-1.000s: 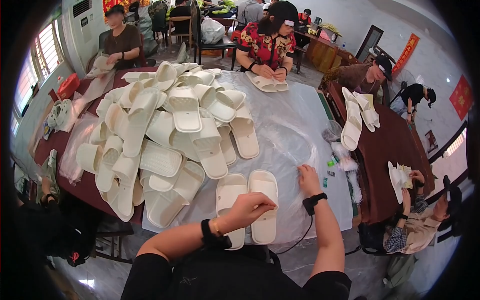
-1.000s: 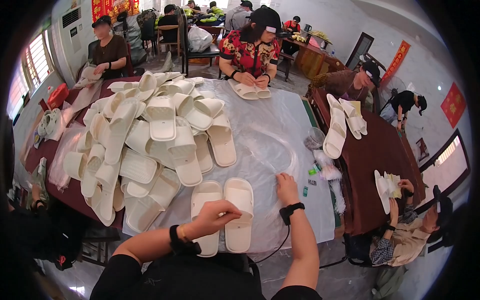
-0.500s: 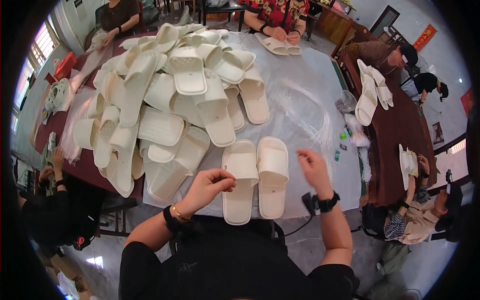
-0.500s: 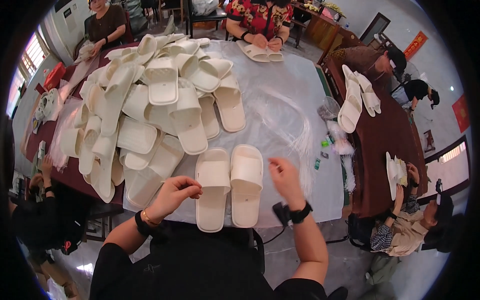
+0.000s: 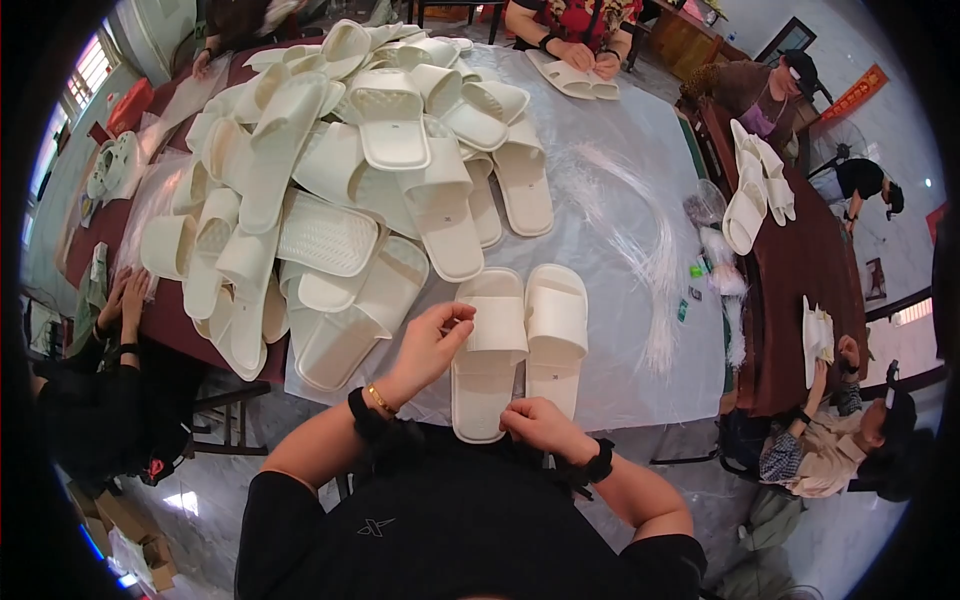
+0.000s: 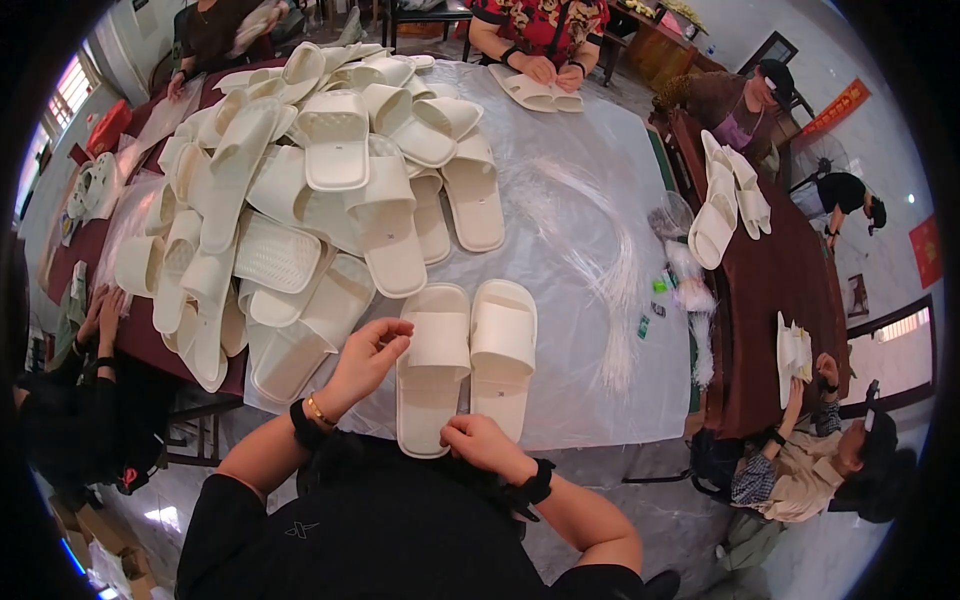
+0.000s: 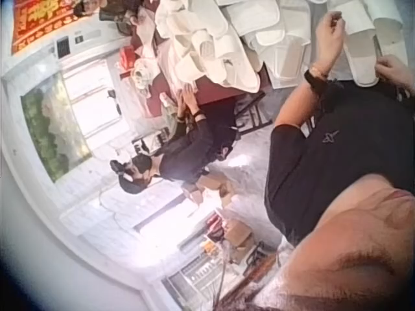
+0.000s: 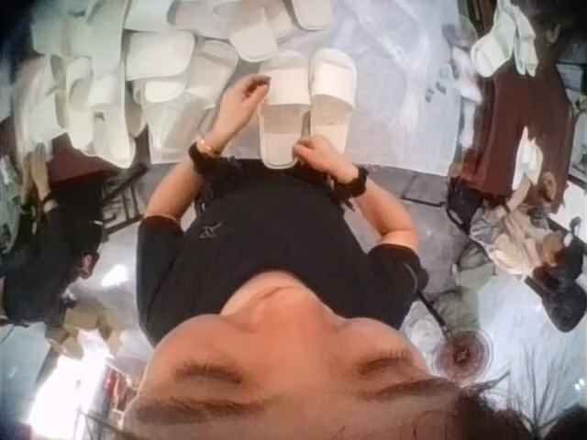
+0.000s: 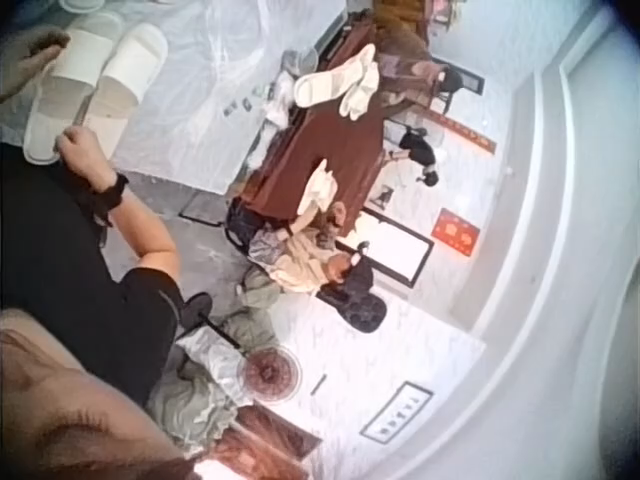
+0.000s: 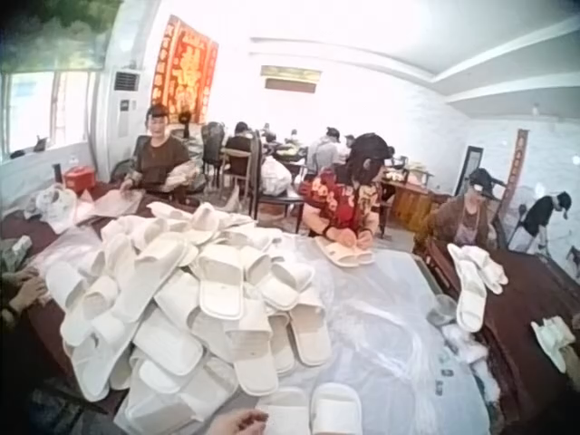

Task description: Assembling and quality checking shoe components in a manufacturing setting.

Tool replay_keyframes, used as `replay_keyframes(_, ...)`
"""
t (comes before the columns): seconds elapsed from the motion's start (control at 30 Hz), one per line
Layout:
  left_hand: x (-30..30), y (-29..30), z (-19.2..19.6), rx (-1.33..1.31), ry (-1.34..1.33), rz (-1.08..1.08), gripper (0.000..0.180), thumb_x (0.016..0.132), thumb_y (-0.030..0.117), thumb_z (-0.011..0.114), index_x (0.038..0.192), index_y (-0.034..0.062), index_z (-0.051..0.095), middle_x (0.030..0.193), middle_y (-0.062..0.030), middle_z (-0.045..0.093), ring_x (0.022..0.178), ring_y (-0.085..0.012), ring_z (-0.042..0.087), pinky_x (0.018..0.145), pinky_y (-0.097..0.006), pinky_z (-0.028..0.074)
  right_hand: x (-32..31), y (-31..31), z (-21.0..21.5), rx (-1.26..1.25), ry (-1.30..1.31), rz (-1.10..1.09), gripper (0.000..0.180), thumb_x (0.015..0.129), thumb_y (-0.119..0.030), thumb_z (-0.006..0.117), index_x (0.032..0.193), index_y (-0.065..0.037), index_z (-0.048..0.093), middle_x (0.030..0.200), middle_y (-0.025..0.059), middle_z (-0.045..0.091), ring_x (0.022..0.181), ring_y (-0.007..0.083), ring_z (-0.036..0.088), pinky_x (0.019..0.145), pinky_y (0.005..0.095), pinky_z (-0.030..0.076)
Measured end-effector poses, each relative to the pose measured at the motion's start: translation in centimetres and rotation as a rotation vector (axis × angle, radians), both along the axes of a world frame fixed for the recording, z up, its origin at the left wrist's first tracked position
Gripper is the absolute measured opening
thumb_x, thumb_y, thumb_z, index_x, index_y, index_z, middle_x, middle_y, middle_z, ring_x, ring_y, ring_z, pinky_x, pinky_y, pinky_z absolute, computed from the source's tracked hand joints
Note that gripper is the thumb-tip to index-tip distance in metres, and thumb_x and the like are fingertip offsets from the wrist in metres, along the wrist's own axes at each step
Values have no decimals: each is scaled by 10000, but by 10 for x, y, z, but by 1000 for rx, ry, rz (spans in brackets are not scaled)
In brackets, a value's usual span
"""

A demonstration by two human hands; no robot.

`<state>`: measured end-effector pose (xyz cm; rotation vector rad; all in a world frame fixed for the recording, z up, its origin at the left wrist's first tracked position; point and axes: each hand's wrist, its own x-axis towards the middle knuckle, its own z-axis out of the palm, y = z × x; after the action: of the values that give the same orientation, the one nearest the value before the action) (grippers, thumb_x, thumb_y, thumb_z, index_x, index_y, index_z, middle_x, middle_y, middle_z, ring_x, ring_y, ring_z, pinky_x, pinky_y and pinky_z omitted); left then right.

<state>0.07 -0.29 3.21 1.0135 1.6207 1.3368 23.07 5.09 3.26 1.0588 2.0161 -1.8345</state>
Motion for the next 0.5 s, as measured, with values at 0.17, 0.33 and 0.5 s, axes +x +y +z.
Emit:
replay_keyframes(0.17,0,23,-16,135,813,-89,452,894,247,601,1251,-18,519,1122,-181,618,1001,-314,599,890,-410,472,-10,-2,-13,-28,-53,-87,309,915,-262,520,823,3,650,637,42,590,574,113,540,547,268,434)
replay_keyframes(0.33,9,52,2,-168,803,-239,464,912,446,518,1066,19,614,1043,-209,642,999,-378,606,840,-485,470,-36,12,-48,99,154,-245,246,924,-231,525,839,-17,613,665,5,553,550,89,479,509,256,395)
replay_keyframes(0.5,8,67,1,-380,704,-355,547,914,510,441,942,16,672,909,-212,676,870,-359,662,794,-481,491,-51,13,-53,177,246,-345,226,929,-181,529,812,-5,610,645,-14,533,558,75,456,506,255,351)
